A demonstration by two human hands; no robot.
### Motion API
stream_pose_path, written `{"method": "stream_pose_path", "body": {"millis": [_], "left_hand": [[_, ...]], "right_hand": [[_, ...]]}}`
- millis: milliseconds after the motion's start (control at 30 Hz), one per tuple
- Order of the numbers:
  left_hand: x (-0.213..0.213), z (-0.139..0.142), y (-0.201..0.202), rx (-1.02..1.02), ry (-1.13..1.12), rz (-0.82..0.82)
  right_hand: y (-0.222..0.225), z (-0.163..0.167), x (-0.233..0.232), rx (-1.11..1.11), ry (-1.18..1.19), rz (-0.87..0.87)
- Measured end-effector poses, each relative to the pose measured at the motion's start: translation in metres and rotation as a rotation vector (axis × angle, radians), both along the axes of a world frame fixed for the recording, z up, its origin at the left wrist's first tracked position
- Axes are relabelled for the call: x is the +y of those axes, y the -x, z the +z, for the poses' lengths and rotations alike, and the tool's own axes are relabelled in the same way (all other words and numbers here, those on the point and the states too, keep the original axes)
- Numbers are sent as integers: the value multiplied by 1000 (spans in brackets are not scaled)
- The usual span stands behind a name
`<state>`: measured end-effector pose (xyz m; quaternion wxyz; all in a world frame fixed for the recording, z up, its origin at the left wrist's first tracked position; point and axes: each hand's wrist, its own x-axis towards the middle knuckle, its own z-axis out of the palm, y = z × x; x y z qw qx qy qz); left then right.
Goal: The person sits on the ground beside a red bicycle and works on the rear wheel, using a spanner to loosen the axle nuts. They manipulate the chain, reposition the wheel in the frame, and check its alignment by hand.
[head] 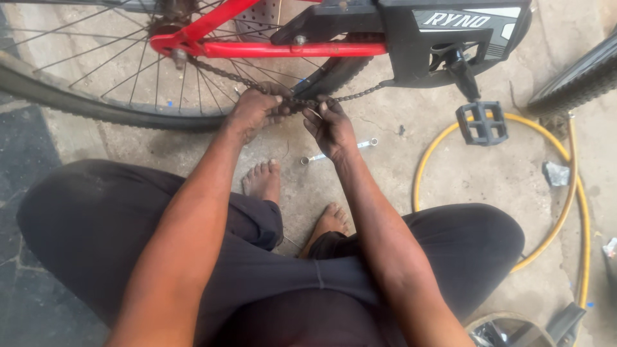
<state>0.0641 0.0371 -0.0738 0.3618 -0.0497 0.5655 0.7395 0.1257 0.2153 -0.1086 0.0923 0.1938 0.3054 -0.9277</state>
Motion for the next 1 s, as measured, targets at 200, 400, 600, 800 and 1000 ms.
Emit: {"method": "stream_pose_path", "body": {"millis": [200,400,600,800,1000], "left_hand": [[-4,-10,3,61,-107,23],[-13,-26,8,-59,-170,122],[-21,-47,14,1,-91,232],[-30,-43,18,-33,-324,96],[-32,-34,22,-85,-372,11]], "right_hand": [[4,-17,10,4,27,-21],[4,-42,17,29,48,-30],[10,-61,21,-16,34,-69],[17,-57,24,19,122,-113],[20,-48,30,106,176,-115]]}}
